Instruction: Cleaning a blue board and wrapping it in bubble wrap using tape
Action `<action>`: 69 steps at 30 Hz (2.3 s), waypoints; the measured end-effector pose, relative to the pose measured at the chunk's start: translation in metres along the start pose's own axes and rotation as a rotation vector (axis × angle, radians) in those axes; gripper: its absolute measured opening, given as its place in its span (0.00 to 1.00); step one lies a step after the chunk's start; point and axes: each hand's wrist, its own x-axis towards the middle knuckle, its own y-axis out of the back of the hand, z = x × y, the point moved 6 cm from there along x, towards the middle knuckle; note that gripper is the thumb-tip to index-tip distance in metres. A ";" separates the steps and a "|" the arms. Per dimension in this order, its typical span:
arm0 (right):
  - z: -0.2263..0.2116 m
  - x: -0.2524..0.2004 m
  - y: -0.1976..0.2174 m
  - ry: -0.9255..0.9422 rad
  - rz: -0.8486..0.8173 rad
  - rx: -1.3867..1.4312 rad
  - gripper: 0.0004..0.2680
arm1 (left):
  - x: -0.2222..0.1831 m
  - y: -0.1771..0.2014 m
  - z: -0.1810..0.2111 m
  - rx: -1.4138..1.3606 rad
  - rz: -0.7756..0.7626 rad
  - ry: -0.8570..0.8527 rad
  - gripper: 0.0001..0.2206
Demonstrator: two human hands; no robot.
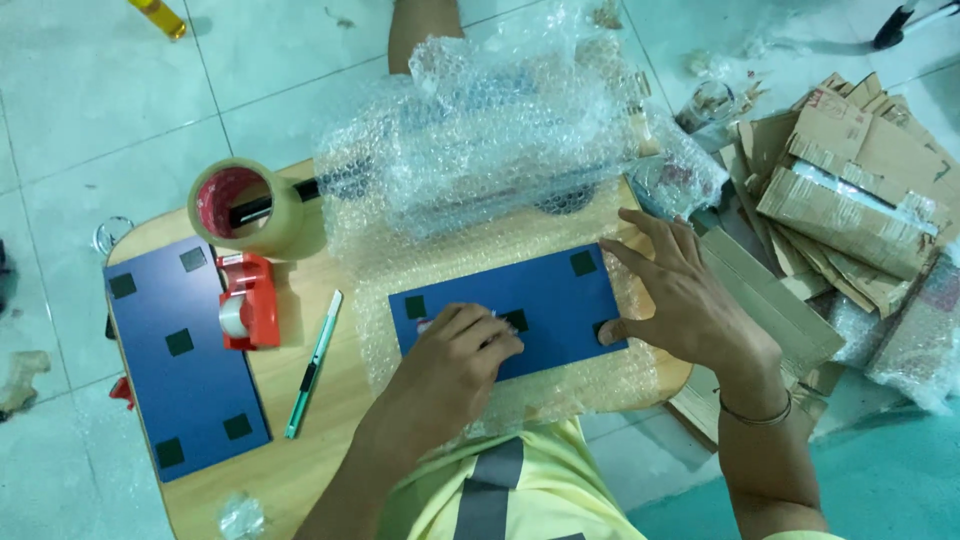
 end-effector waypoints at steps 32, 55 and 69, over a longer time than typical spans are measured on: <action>-0.003 -0.002 0.005 0.097 0.081 -0.008 0.39 | 0.056 -0.038 0.017 -0.041 0.116 -0.272 0.15; -0.008 -0.002 0.007 0.148 0.100 -0.001 0.38 | 0.073 -0.043 0.006 -0.122 0.015 -0.333 0.14; 0.000 -0.002 0.001 0.083 0.071 -0.015 0.38 | 0.095 -0.050 0.010 -0.071 -0.032 -0.354 0.05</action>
